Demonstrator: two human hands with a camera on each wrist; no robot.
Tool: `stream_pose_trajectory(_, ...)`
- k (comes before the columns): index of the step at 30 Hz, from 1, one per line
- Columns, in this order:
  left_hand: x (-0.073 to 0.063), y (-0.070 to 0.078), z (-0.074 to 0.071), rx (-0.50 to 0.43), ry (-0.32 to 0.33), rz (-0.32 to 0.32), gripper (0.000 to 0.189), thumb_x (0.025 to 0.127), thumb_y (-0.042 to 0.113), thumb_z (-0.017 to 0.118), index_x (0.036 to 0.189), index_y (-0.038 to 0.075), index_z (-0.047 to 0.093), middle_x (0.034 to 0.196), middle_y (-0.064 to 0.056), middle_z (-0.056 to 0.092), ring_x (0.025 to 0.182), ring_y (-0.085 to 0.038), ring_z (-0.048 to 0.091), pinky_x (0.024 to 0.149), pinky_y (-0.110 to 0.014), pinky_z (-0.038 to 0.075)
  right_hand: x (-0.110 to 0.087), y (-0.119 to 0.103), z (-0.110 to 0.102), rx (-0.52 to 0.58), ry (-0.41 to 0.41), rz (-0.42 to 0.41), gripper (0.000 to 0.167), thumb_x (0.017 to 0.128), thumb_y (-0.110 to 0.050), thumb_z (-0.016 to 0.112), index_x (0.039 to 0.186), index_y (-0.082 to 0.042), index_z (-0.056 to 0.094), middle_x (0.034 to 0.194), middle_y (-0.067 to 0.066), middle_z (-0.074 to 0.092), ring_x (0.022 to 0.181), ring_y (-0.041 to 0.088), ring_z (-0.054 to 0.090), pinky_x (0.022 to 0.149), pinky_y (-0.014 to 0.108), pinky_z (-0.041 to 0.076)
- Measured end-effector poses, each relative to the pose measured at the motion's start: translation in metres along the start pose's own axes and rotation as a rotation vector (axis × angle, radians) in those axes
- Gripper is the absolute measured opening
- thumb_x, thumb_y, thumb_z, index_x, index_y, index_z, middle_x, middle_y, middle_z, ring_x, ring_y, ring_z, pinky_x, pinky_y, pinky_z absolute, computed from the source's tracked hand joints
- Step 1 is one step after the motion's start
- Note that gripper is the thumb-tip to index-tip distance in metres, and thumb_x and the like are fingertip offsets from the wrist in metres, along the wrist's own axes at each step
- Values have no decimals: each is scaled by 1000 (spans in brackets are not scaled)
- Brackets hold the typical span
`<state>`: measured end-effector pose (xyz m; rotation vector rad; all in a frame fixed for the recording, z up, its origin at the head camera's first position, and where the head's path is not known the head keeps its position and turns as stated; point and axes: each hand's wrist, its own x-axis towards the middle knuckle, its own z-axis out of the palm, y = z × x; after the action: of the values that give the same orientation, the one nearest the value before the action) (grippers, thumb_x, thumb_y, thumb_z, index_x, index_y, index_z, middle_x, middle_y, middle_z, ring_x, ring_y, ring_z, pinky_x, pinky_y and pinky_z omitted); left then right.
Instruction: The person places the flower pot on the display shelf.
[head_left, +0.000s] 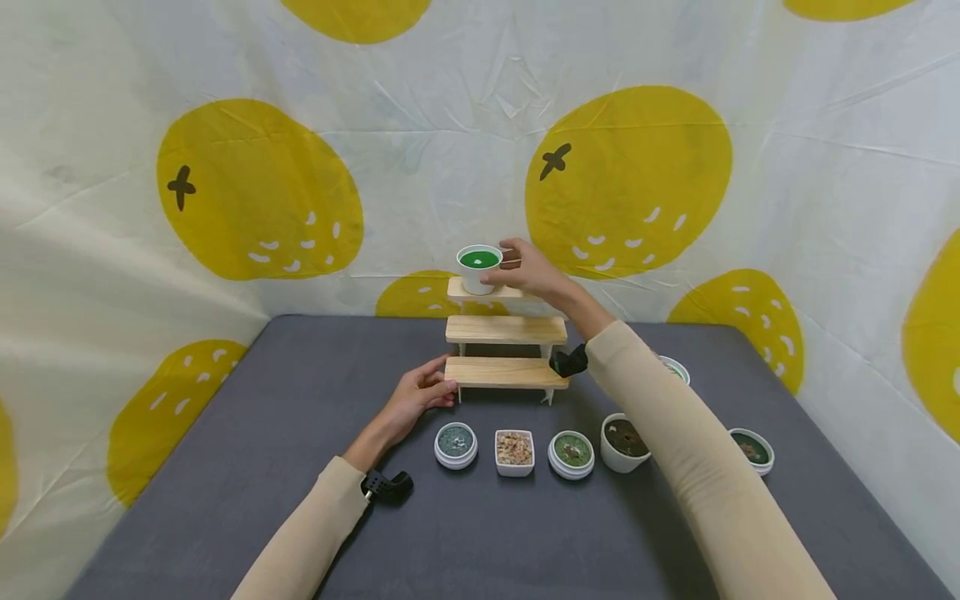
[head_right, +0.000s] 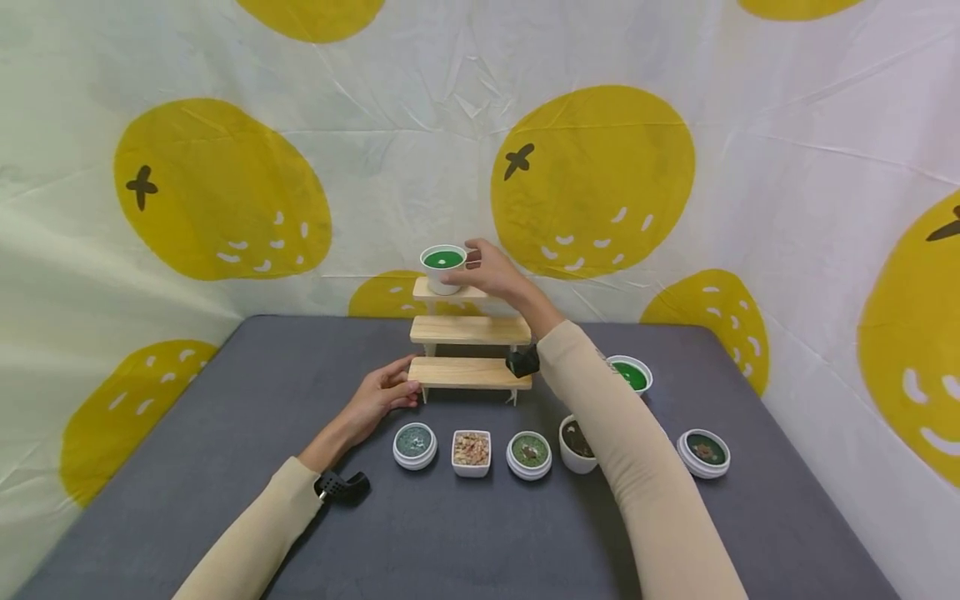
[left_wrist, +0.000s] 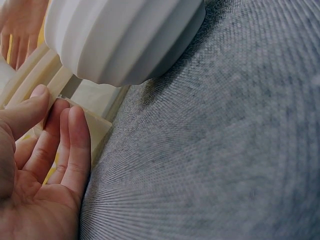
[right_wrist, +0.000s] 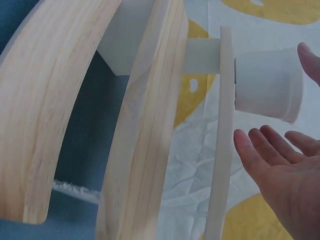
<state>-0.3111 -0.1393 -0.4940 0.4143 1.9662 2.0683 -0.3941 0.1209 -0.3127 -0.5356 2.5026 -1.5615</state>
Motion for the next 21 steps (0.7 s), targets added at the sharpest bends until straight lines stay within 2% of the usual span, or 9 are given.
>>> stream_pose_trajectory(10, 0, -1, -2, 0, -12, 9, 70, 102, 8, 65, 162, 4, 30, 101, -2, 69, 88, -11, 69, 81, -25, 62, -25, -1, -11, -88, 10, -2, 93, 92, -33, 78, 163, -6, 24, 162, 19, 38, 151, 38, 37, 121, 56, 39)
stream_pose_trajectory(21, -1, 1, 0, -3, -1, -3, 68, 101, 7, 66, 161, 6, 34, 100, -3, 69, 86, -11, 69, 80, -25, 62, -60, 2, -30, -101, 19, 0, 91, 93, -34, 77, 164, -12, 23, 163, 15, 38, 153, 36, 35, 123, 57, 35)
